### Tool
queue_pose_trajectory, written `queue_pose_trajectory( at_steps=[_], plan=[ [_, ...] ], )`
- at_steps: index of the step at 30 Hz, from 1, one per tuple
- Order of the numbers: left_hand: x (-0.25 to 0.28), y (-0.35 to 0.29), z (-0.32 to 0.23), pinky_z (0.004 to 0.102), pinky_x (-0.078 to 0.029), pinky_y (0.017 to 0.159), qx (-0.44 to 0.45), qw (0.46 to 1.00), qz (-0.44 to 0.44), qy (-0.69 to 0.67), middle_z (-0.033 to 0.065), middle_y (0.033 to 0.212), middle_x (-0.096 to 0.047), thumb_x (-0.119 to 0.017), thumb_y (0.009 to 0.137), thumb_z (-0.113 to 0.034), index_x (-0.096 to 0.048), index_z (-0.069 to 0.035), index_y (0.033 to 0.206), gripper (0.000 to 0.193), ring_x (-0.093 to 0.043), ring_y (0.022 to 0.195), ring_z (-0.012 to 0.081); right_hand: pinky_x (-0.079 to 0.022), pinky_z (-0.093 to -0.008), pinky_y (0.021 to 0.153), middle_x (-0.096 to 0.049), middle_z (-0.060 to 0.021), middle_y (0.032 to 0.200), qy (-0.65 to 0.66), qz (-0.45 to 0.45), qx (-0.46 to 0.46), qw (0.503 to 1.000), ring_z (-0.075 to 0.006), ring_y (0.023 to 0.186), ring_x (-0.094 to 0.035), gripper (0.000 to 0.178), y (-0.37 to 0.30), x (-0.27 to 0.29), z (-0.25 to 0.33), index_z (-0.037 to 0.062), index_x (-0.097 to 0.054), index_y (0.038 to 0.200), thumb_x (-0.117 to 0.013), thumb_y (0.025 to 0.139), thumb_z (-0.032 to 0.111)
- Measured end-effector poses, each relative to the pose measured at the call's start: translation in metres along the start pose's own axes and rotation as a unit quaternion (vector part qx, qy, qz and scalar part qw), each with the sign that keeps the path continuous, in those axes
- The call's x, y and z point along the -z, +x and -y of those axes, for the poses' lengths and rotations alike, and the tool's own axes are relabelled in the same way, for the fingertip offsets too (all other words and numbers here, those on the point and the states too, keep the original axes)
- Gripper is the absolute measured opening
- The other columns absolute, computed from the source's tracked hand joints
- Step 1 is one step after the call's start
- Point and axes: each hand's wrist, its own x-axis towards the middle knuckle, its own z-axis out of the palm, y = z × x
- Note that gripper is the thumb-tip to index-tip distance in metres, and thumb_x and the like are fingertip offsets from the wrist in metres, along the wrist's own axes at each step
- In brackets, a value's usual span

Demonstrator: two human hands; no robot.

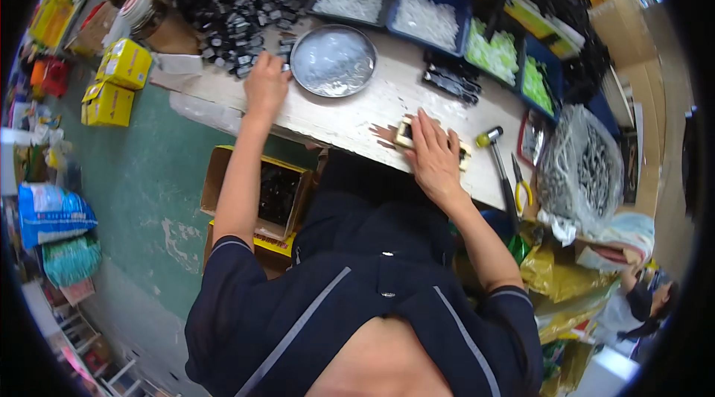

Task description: Assemble small plastic parts on a factory workbench using a jig and a hammer.

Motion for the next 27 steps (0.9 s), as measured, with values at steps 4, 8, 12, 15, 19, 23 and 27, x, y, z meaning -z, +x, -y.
queue_pose_trajectory(
  at_steps=[4, 8, 12, 15, 19, 23, 27],
  plan=[
    [0.001, -0.004, -0.011, 0.0418, -0.046, 0.064, -0.025, 0.996, 0.064, 0.048, 0.0103, 0.089, -0.050, -0.064, 0.072, -0.010, -0.057, -0.004, 0.083, 0.014, -0.056, 0.082, 0.0309, -0.023, -0.0501, 0.100, -0.026, -0.0086, 0.141, 0.018, 0.013, -0.012, 1.000, -0.0230, 0.126, -0.031, 0.057, 0.000, 0.004, -0.001, 0.0036, -0.034, 0.130, -0.055, 0.081, 0.026],
    [-0.001, -0.019, -0.008, 0.0394, -0.046, 0.067, -0.103, 0.988, 0.054, 0.101, 0.0098, 0.090, -0.049, -0.061, 0.074, -0.010, -0.056, -0.004, 0.088, 0.017, -0.050, 0.087, 0.0280, -0.028, -0.0443, 0.097, -0.037, -0.0105, 0.133, 0.123, -0.051, -0.006, 0.991, -0.0245, 0.117, -0.039, 0.048, -0.003, 0.003, -0.010, 0.0033, -0.041, 0.124, -0.055, 0.082, 0.021],
    [0.001, -0.022, 0.001, 0.0397, -0.046, 0.067, -0.127, 0.988, 0.043, 0.075, 0.0107, 0.088, -0.051, -0.059, 0.077, -0.013, -0.058, -0.004, 0.092, 0.018, -0.051, 0.085, 0.0286, -0.034, -0.0355, 0.090, -0.054, -0.0128, 0.114, 0.374, -0.175, -0.053, 0.909, -0.0277, 0.103, -0.048, 0.031, -0.003, 0.003, -0.020, 0.0001, -0.052, 0.111, -0.052, 0.084, 0.014],
    [-0.002, -0.017, 0.012, 0.0336, -0.045, 0.060, -0.075, 0.995, -0.040, -0.043, 0.0093, 0.075, -0.054, -0.053, 0.086, -0.018, -0.061, -0.004, 0.096, 0.019, -0.054, 0.067, 0.0248, -0.040, -0.0307, 0.084, -0.055, -0.0119, 0.109, 0.457, -0.191, -0.092, 0.864, -0.0242, 0.099, -0.051, 0.026, -0.006, 0.003, -0.022, 0.0010, -0.054, 0.109, -0.050, 0.087, 0.014],
    [0.018, -0.018, 0.003, 0.0234, -0.047, 0.055, 0.240, 0.749, 0.111, -0.608, 0.0078, 0.084, -0.060, -0.049, 0.090, -0.018, -0.058, 0.002, 0.105, 0.026, -0.054, 0.066, 0.0110, -0.042, -0.0279, 0.080, -0.057, -0.0104, 0.102, 0.544, -0.190, -0.134, 0.806, -0.0208, 0.094, -0.052, 0.023, -0.007, 0.004, -0.024, 0.0024, -0.057, 0.106, -0.050, 0.088, 0.015],
    [0.030, -0.025, -0.067, 0.0260, -0.048, 0.060, 0.207, 0.651, 0.249, -0.687, 0.0113, 0.088, -0.060, -0.056, 0.085, -0.014, -0.054, 0.005, 0.110, 0.032, -0.056, 0.071, 0.0147, -0.042, -0.0282, 0.080, -0.058, -0.0099, 0.099, 0.522, -0.202, -0.122, 0.820, -0.0207, 0.093, -0.053, 0.022, -0.006, 0.002, -0.025, 0.0023, -0.057, 0.104, -0.050, 0.088, 0.015],
    [0.014, -0.024, -0.124, 0.0229, -0.047, 0.054, 0.231, 0.592, 0.379, -0.673, 0.0114, 0.082, -0.062, -0.056, 0.086, -0.014, -0.057, 0.004, 0.103, 0.025, -0.056, 0.062, 0.0122, -0.042, -0.0283, 0.079, -0.058, -0.0097, 0.097, 0.528, -0.212, -0.128, 0.812, -0.0209, 0.091, -0.053, 0.020, -0.007, 0.001, -0.026, 0.0015, -0.058, 0.101, -0.050, 0.087, 0.014]
  ],
)
